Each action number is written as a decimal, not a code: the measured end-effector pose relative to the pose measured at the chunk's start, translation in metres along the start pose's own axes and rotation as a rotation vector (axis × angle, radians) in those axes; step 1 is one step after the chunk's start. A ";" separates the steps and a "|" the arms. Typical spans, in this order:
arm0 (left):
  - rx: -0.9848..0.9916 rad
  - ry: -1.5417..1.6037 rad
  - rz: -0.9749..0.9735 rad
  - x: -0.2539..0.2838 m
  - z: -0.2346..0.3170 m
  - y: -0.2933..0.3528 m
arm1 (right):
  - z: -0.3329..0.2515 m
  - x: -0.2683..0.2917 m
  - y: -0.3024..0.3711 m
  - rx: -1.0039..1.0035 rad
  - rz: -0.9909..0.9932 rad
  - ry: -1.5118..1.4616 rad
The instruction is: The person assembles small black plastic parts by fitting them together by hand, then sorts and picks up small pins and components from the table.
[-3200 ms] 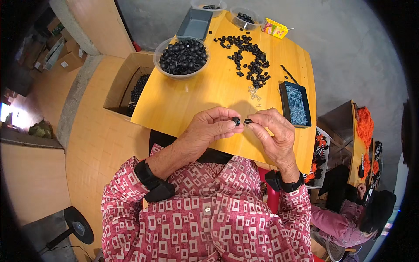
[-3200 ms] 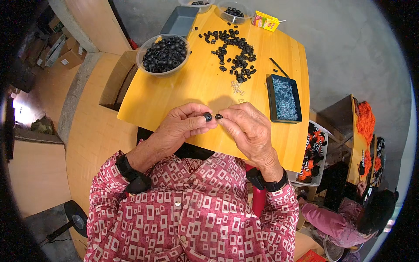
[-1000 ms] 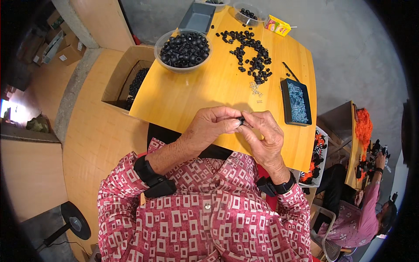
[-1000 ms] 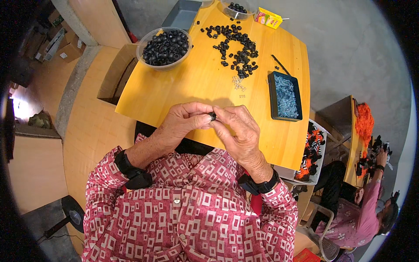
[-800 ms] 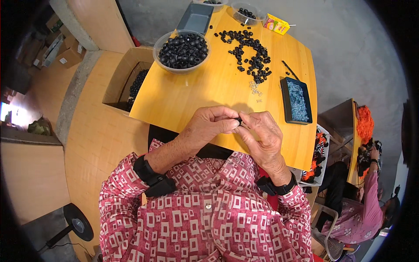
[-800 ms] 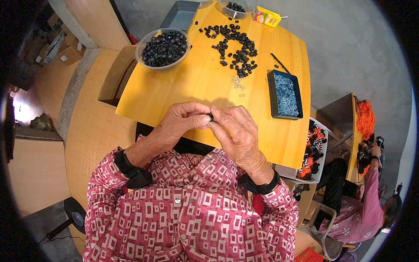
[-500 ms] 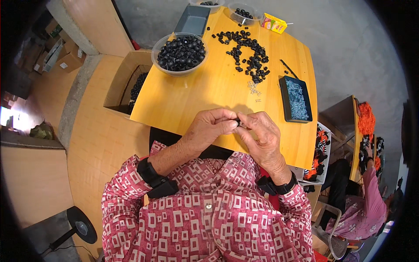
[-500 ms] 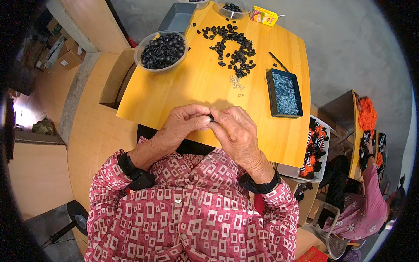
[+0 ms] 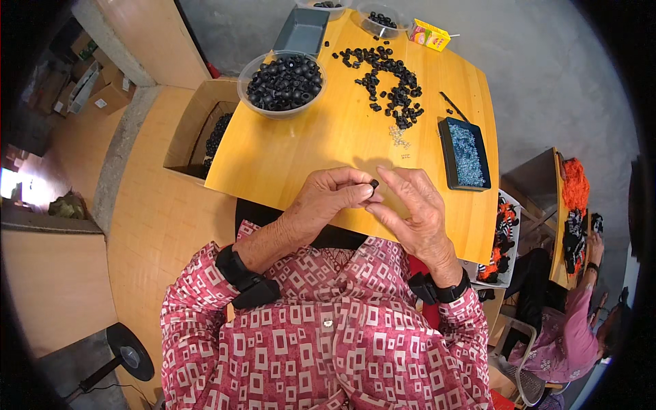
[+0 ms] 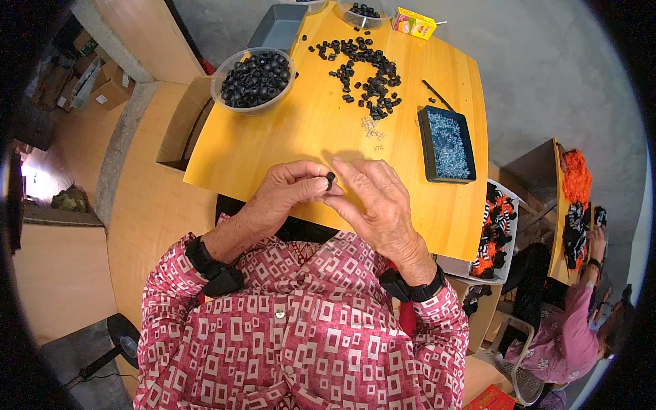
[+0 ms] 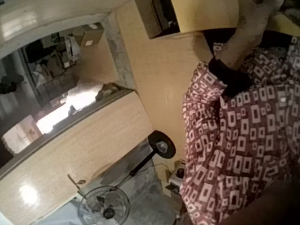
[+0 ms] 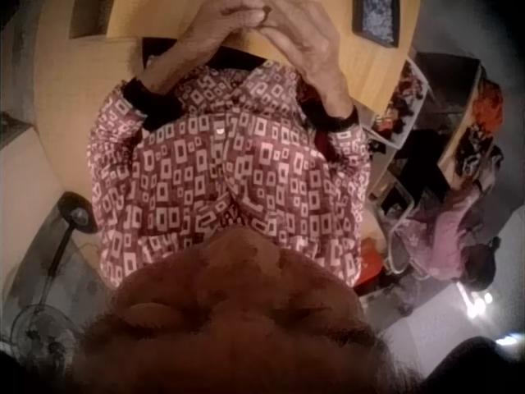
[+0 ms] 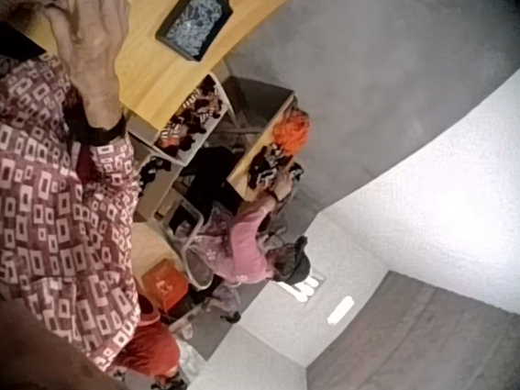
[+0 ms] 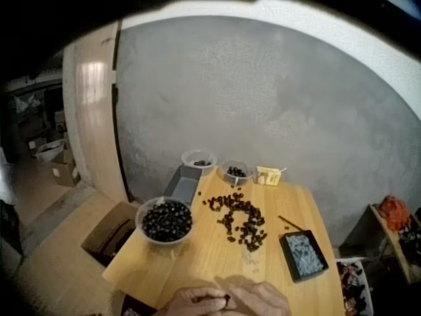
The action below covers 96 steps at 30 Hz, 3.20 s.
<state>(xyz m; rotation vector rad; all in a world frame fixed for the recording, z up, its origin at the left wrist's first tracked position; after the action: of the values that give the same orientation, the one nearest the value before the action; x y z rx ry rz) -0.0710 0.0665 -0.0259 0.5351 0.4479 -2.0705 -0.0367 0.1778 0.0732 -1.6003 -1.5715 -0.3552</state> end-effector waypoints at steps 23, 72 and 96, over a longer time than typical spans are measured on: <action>-0.044 -0.309 -0.046 -0.002 -0.002 0.001 | -0.021 -0.014 0.012 0.317 -0.019 0.506; -0.041 -0.552 -0.050 -0.007 0.002 0.005 | -0.009 -0.007 0.016 0.195 -0.076 0.390; -0.091 -0.315 0.013 0.003 0.007 -0.004 | -0.008 -0.004 0.003 0.167 0.006 0.284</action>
<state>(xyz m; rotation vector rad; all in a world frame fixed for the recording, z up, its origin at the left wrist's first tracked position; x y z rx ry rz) -0.0769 0.0631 -0.0215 0.1522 0.3484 -2.0645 -0.0315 0.1696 0.0744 -1.3611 -1.3431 -0.4173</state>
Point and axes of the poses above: each hand's wrist, its own y-axis away from the middle knuckle, its own x-axis out of the back of the hand, z = x × y, the point moved 8 cm from there along -y, towards the middle knuckle, and after that the axes turned 12 degrees about -x, right-handed, at the moved point
